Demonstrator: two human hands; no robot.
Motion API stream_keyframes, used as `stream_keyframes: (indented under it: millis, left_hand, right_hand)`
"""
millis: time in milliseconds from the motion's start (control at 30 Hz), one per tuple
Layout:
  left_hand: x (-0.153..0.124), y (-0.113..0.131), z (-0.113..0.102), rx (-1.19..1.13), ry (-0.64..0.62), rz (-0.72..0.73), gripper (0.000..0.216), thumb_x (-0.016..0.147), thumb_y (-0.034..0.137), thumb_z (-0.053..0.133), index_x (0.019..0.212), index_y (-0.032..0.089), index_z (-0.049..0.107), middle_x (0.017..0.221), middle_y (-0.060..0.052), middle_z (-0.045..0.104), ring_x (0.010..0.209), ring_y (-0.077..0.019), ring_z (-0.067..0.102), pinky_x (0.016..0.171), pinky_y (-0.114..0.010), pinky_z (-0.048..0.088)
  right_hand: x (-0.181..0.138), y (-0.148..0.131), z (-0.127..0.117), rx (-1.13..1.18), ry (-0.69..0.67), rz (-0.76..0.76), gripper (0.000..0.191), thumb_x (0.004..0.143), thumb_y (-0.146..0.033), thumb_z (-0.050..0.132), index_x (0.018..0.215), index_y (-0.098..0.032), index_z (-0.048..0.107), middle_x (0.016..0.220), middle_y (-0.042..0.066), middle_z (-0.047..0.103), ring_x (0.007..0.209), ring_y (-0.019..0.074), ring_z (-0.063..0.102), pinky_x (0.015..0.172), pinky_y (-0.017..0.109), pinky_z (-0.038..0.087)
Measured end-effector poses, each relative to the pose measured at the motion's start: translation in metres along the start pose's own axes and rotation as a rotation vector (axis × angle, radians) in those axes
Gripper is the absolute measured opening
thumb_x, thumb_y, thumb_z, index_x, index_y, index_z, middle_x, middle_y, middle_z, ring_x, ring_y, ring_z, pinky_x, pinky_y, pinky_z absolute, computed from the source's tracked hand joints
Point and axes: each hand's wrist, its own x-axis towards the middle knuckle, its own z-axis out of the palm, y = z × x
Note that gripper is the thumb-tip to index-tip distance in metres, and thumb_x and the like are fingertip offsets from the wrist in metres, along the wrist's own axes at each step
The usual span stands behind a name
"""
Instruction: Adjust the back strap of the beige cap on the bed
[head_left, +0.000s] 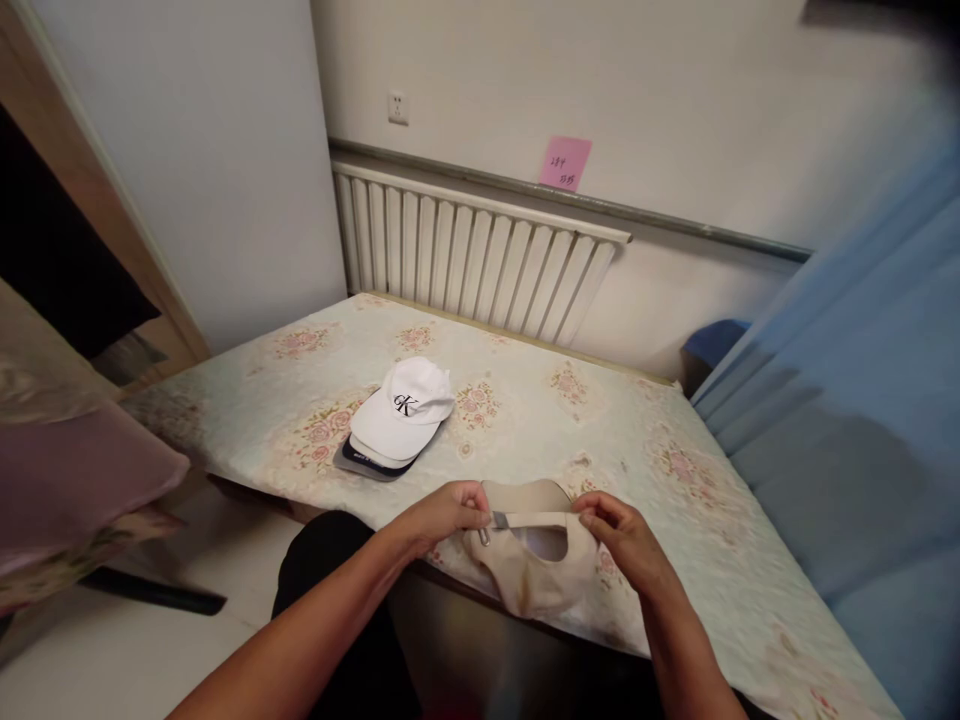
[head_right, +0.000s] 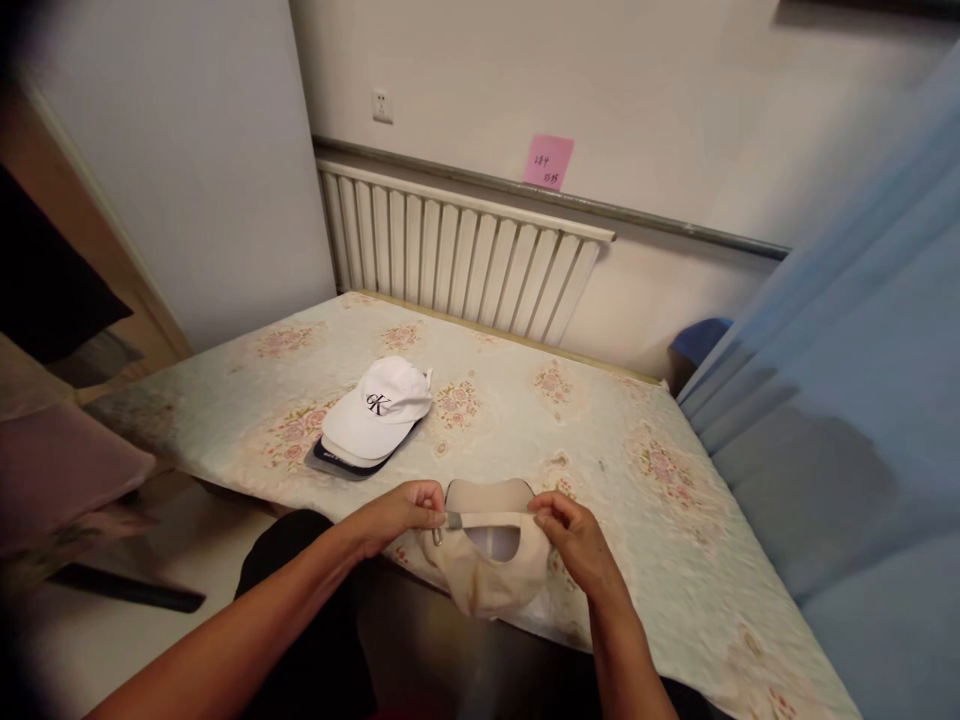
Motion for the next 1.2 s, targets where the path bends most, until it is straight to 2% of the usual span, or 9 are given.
stream_keyframes:
  millis: [233,367,433,467,567,700,800,1000,1200]
  left_hand:
    - [0.011,-0.007,0.035,-0.046,0.053,-0.052,0.018,0.060,0.026,0.066,0.068,0.014,0.055,0.057,0.005,0.048,0.052,-0.0068,0.036,0.052,-0.022,0.022]
    - [0.013,-0.011,0.049,0.016,0.094,-0.090,0.013,0.059,0.023,0.061,0.068,0.015,0.055,0.055,0.006,0.046,0.051,-0.0071,0.034,0.051,-0.022,0.020]
    - [0.013,-0.012,0.053,0.029,0.087,-0.090,0.014,0.060,0.024,0.060,0.070,0.015,0.055,0.055,0.006,0.045,0.051,-0.0070,0.034,0.050,-0.022,0.020]
    - [0.012,-0.011,0.055,0.038,0.088,-0.087,0.014,0.061,0.025,0.061,0.070,0.015,0.055,0.055,0.007,0.045,0.050,-0.0069,0.034,0.050,-0.022,0.019]
    - [0.010,-0.007,0.060,0.088,0.094,-0.074,0.014,0.062,0.024,0.061,0.069,0.016,0.054,0.054,0.007,0.042,0.050,-0.0062,0.032,0.048,-0.022,0.017]
    - [0.004,-0.001,0.062,0.124,0.096,-0.076,0.011,0.062,0.023,0.058,0.069,0.016,0.052,0.054,0.008,0.040,0.050,-0.0065,0.031,0.048,-0.022,0.018]
    - [0.001,0.000,0.061,0.098,0.101,-0.087,0.014,0.062,0.026,0.059,0.068,0.016,0.051,0.054,0.007,0.041,0.050,-0.0066,0.032,0.049,-0.022,0.018]
    - [0.001,-0.008,0.058,0.095,0.072,-0.103,0.013,0.062,0.025,0.057,0.068,0.017,0.050,0.054,0.008,0.039,0.049,-0.0059,0.030,0.048,-0.022,0.017]
    - [0.000,-0.011,0.057,0.127,0.040,-0.114,0.009,0.064,0.022,0.055,0.070,0.017,0.050,0.055,0.007,0.041,0.049,-0.0063,0.032,0.047,-0.022,0.020]
  right_hand:
    - [0.004,0.010,-0.014,-0.322,0.143,-0.079,0.014,0.076,-0.026,0.050,0.078,-0.020,0.063,0.073,0.001,0.062,0.073,0.0195,0.055,0.069,0.032,0.039]
    - [-0.007,0.012,-0.005,-0.561,0.229,-0.194,0.013,0.072,-0.021,0.052,0.078,-0.021,0.063,0.078,0.005,0.064,0.082,0.0237,0.054,0.077,0.037,0.040]
    - [-0.014,0.005,0.007,-0.597,0.258,-0.262,0.016,0.074,-0.019,0.052,0.084,-0.021,0.063,0.085,0.007,0.064,0.086,0.0244,0.054,0.079,0.037,0.039]
    - [-0.018,-0.001,0.014,-0.575,0.242,-0.264,0.016,0.075,-0.019,0.052,0.086,-0.021,0.063,0.085,0.007,0.063,0.083,0.0233,0.055,0.077,0.036,0.040]
    - [-0.025,-0.017,0.037,-0.448,0.079,-0.172,0.014,0.076,-0.020,0.054,0.087,-0.022,0.062,0.070,0.001,0.060,0.063,0.0179,0.053,0.063,0.030,0.040]
    - [-0.027,-0.028,0.055,-0.367,-0.016,-0.134,0.017,0.076,-0.020,0.056,0.090,-0.023,0.064,0.064,-0.002,0.057,0.057,0.0151,0.049,0.058,0.028,0.037]
    - [-0.028,-0.031,0.057,-0.325,-0.102,-0.140,0.020,0.072,-0.018,0.060,0.090,-0.024,0.066,0.062,-0.003,0.054,0.056,0.0142,0.047,0.055,0.027,0.035]
    - [-0.027,-0.030,0.056,-0.343,-0.167,-0.199,0.032,0.068,-0.010,0.057,0.094,-0.026,0.068,0.078,0.000,0.063,0.068,0.0160,0.051,0.065,0.028,0.036]
    - [-0.026,-0.025,0.056,-0.326,-0.175,-0.109,0.027,0.068,-0.010,0.058,0.088,-0.025,0.067,0.060,-0.004,0.054,0.056,0.0139,0.047,0.055,0.026,0.033]
